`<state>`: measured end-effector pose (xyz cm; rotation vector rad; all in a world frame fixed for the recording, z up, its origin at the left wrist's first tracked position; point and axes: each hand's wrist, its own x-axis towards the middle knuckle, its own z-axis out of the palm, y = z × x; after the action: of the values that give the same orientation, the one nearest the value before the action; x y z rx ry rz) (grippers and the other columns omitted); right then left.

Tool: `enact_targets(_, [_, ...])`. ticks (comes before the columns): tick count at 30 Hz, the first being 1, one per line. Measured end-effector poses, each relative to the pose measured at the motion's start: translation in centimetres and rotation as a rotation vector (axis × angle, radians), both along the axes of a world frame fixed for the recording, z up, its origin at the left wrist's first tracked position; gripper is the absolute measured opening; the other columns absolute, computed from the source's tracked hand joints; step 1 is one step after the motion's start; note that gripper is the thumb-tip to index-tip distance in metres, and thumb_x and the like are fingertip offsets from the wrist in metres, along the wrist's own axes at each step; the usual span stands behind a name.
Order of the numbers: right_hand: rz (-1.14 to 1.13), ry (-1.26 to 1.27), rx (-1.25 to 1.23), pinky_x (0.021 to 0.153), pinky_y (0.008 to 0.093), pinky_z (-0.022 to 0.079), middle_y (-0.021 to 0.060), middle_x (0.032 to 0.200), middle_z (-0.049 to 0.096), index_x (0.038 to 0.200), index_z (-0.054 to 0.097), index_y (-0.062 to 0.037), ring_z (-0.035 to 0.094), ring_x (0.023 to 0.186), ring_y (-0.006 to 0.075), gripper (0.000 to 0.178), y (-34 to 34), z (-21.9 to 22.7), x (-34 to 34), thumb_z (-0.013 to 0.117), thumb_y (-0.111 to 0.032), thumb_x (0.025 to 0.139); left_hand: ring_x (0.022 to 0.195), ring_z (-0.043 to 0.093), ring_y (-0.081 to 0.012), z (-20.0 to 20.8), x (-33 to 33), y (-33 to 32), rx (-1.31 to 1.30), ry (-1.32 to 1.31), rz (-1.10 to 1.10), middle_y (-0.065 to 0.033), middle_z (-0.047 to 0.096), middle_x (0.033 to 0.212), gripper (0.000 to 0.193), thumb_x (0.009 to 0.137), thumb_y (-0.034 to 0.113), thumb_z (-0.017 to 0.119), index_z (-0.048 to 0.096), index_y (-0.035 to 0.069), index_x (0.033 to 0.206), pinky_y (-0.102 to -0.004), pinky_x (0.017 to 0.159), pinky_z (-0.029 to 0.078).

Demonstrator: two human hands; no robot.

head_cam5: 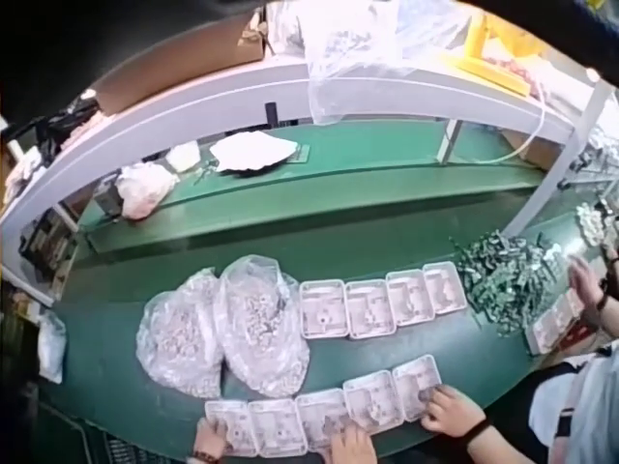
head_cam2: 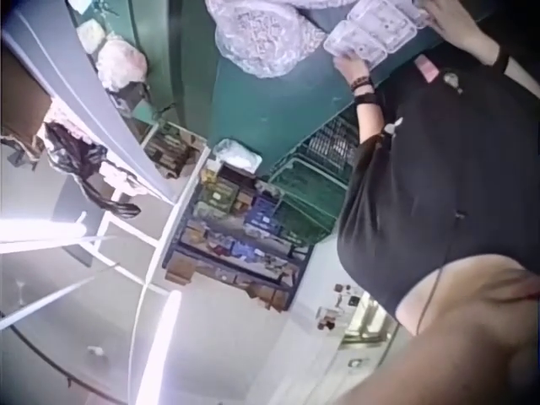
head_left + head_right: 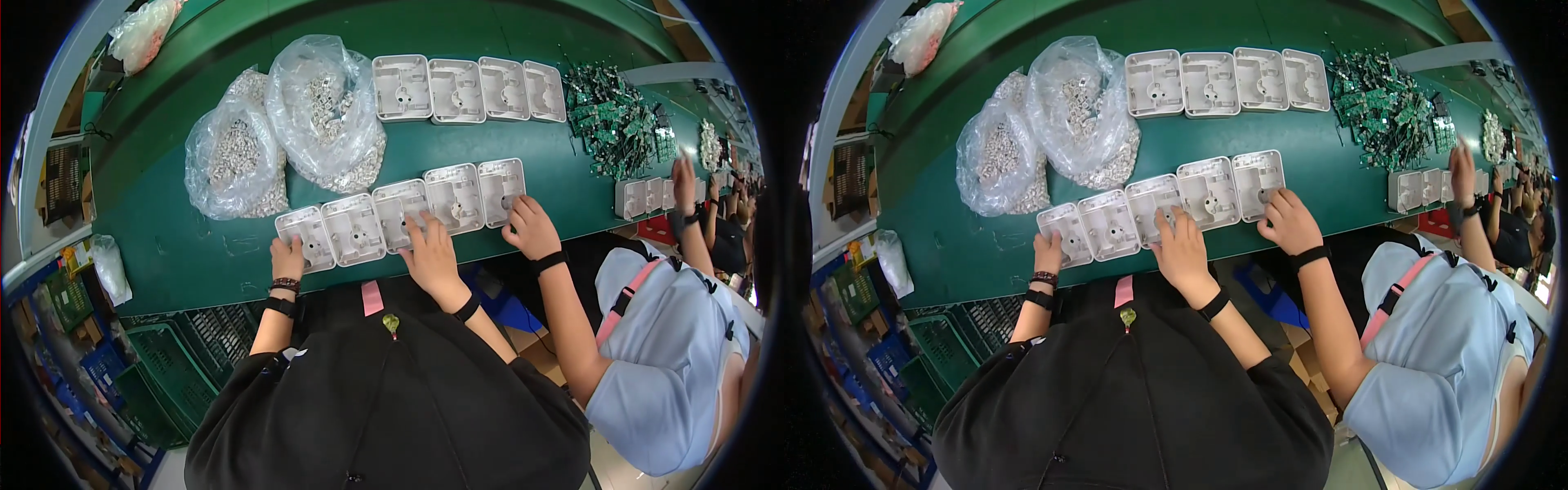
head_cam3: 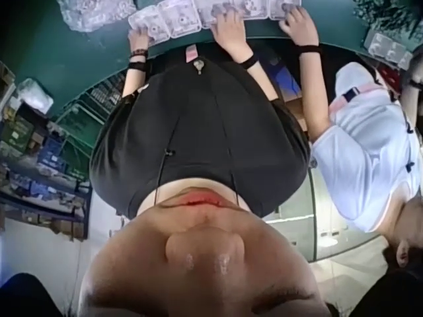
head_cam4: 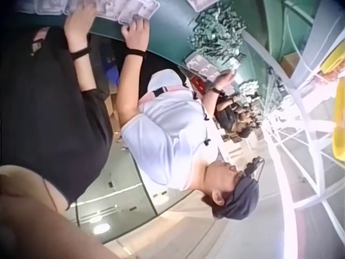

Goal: The person is assembling electronic components by placing small parts from plastic bags into plastic housings on an assembly line.

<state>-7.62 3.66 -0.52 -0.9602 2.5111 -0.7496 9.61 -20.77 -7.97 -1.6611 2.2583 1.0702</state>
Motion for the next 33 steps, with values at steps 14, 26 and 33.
enact_targets(14, [-0.403,0.345,0.236,0.091,0.0473,0.028,0.0236,0.126,0.032,0.123,0.038,-0.0056,0.034,0.114,0.0368,0.061,2.6,-4.1,-6.1,0.062,-0.027,0.071,0.093,0.048,-0.042,0.3,-5.5,6.4,0.2,0.038,-0.341,-0.0264,0.046,0.101,0.047,0.076,0.03,0.058,0.039,-0.004,0.101,-0.0441,0.079,0.04])
enact_targets(26, [-0.678,0.369,0.47,0.088,0.0472,0.033,0.0239,0.126,0.034,0.123,0.042,-0.0126,0.038,0.112,0.0388,0.058,6.1,-6.2,-16.9,0.059,-0.035,0.073,0.094,0.052,-0.0378,3.0,-18.1,11.1,-0.019,0.468,-0.469,-0.025,0.052,0.1,0.057,0.074,0.014,0.057,0.03,-0.004,0.121,-0.039,0.079,0.043])
enact_targets(33, [-0.493,0.895,0.604,0.075,0.0485,0.041,0.0204,0.117,0.047,0.12,0.046,-0.0148,0.047,0.103,0.0349,0.051,7.8,-8.6,-19.0,0.049,-0.045,0.079,0.095,0.049,-0.0376,3.7,-17.8,9.0,0.148,0.629,-0.348,-0.0219,0.05,0.102,0.043,0.075,0.014,0.056,0.039,-0.002,0.112,-0.0403,0.083,0.04])
